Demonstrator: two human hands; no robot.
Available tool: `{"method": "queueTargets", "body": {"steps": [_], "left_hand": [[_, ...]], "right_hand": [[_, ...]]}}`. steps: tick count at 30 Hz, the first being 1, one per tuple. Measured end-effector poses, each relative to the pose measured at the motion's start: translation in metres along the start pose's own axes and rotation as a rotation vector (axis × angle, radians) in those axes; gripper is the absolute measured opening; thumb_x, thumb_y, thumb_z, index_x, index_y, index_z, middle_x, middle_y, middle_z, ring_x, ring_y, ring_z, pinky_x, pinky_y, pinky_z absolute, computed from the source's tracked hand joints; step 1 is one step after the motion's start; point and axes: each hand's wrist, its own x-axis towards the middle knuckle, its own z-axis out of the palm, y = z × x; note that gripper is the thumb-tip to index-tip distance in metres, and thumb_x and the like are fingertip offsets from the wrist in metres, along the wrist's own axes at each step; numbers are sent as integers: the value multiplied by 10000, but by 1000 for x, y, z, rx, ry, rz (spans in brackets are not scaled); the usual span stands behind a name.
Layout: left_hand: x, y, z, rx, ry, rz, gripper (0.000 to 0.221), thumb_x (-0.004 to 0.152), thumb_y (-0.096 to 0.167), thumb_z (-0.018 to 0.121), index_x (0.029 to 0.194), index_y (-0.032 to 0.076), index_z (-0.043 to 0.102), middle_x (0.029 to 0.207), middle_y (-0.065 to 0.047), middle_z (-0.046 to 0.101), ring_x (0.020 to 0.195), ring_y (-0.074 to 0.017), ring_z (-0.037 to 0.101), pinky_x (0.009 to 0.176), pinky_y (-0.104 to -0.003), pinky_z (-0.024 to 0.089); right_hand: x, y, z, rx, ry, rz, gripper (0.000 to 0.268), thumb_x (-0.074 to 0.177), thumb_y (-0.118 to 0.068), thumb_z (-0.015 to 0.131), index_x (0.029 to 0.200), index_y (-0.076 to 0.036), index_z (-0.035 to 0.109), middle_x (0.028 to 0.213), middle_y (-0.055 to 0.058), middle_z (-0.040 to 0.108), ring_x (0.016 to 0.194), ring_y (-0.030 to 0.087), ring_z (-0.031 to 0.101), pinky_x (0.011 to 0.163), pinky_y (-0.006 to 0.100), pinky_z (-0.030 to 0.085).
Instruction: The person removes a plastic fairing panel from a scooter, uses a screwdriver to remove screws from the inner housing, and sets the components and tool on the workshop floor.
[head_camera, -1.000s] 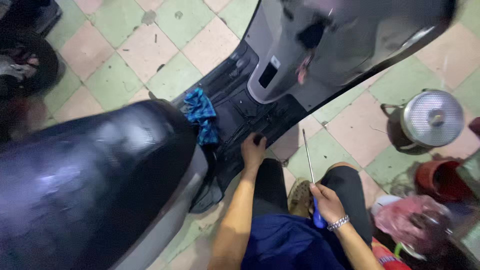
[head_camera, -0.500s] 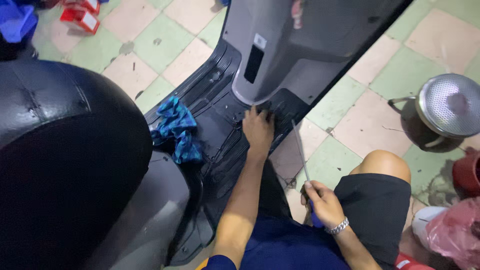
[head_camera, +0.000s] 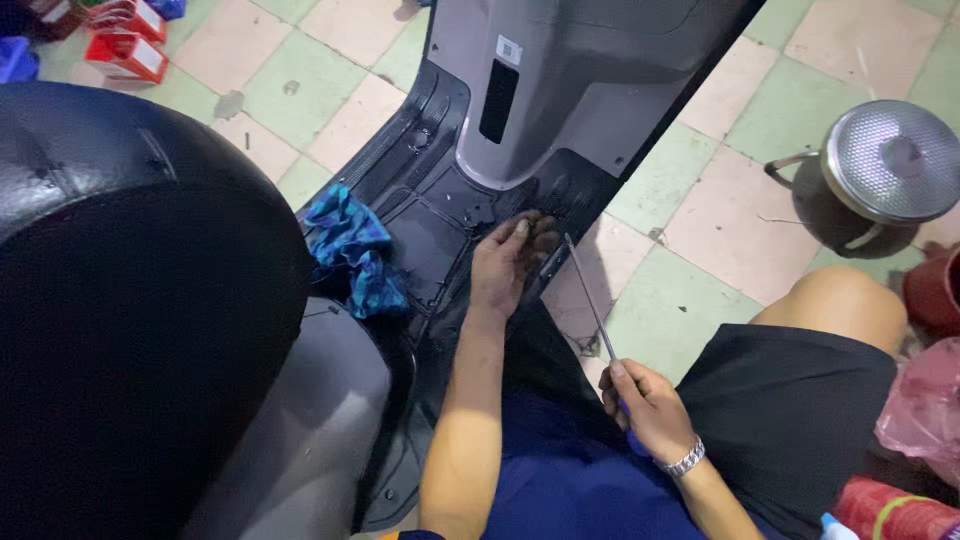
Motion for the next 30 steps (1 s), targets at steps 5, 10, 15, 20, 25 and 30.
{"method": "queueTargets", "body": {"steps": [5,10,15,20,25,30], "left_hand": [[29,-13,13,1048,309,460,282,922,242,760,1117,39,760,1022,-162,798,913,-258,782,835,-357,595],[21,6,13,1266,439,484,376,893,220,764,1212,30,701,1063,-221,725,989,-413,686,842,-465,543],[-61,36,-39,1537,712,384,249,873,221,741,1044,44,703,1052,-198,649,916,-414,659,766,-509,541],[-63,31,-63,1636,767,305,255,862,262,761,934,31,680,980,-203,664,912,-435,658,760,-532,527],[-54,32,-73,1670,736,198,251,918,263,728,925,22,657,974,-215,685,926,-444,663,787,-544,524],[-57,32,-61,1471,636,272,247,930,235,750,935,-4,688,935,-225,722,868,-415,693,758,-477,530]], "right_hand": [[8,6,0,-45,99,31,415,1049,-330,465,846,-26,661,625,47,612,488,117,493,458,275,400],[19,2,1,29,41,54,418,1063,-328,478,863,-11,663,635,58,601,514,114,497,474,271,410],[27,1,1,-39,-22,63,429,1053,-351,477,869,-18,676,629,57,616,503,120,493,467,277,398],[40,20,4,-85,-155,91,371,1033,-341,507,899,-34,666,627,41,611,497,111,505,465,272,416],[40,18,4,-141,-179,50,372,1026,-341,512,891,-41,684,628,21,621,493,96,511,469,260,431],[41,14,11,-91,-211,89,355,1022,-333,511,893,-51,683,622,19,608,494,90,513,473,255,430]]}}
